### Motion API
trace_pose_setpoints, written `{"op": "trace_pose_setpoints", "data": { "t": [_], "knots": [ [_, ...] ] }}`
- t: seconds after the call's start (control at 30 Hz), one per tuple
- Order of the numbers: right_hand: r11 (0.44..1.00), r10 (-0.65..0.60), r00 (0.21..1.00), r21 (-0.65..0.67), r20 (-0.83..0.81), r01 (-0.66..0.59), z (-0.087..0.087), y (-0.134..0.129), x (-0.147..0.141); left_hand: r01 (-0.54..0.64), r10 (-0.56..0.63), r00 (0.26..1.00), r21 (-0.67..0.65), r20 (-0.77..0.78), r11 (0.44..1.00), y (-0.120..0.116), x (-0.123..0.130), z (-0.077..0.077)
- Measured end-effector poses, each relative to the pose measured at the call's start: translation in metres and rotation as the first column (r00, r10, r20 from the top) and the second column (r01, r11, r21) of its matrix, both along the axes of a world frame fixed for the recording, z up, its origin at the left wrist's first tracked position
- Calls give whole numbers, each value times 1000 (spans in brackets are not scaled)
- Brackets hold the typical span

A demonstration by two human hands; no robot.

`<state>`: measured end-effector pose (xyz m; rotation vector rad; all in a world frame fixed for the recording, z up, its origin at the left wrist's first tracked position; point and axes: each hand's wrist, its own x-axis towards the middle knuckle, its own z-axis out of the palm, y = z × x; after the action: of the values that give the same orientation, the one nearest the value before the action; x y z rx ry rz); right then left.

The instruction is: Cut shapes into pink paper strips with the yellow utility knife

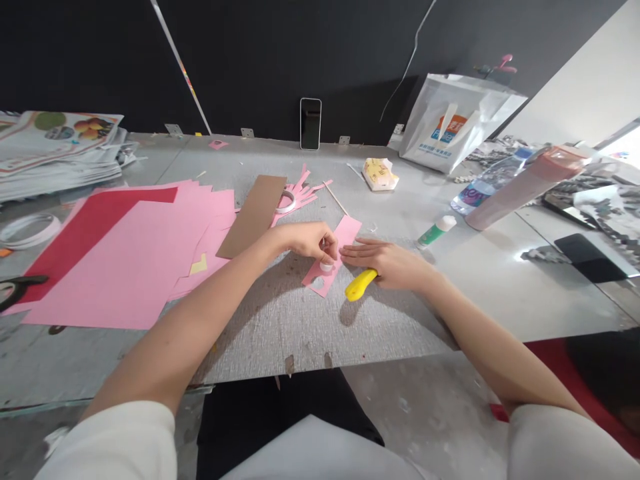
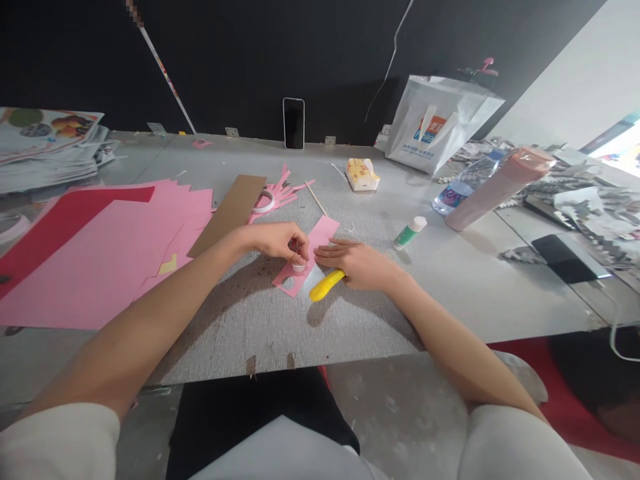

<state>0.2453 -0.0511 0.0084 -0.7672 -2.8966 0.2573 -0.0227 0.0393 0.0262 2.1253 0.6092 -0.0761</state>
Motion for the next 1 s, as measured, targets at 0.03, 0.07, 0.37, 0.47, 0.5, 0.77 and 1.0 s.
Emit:
{"op": "trace_pose_setpoints", "data": {
  "t": [0.03,0.07,0.37,0.47,0.5,0.77,1.0],
  "knots": [
    [1000,-3,1000,-2,4,3,0,-1,0,4,-4,1000,5,-1,1000,0,0,1],
    [1000,-7,1000,2,9,7,0,-1,0,11,-11,1000,15,-2,1000,-1,0,2],
    [999,-37,999,39,3,37,15,-15,-8,30,-31,999,119,7,992,2,-1,6],
    [999,-17,1000,45,-7,17,18,-19,-10,35,-37,999,117,13,993,3,-3,4],
    [999,-7,1000,52,-14,7,18,-20,-10,36,-38,999,115,10,993,4,-4,3],
    [997,47,995,69,-86,-41,2,-18,-14,38,-39,999,71,3,997,5,-5,2],
    [997,70,994,-30,-84,-73,8,-25,-19,38,-38,999,53,2,998,6,-7,0]
  ]
}}
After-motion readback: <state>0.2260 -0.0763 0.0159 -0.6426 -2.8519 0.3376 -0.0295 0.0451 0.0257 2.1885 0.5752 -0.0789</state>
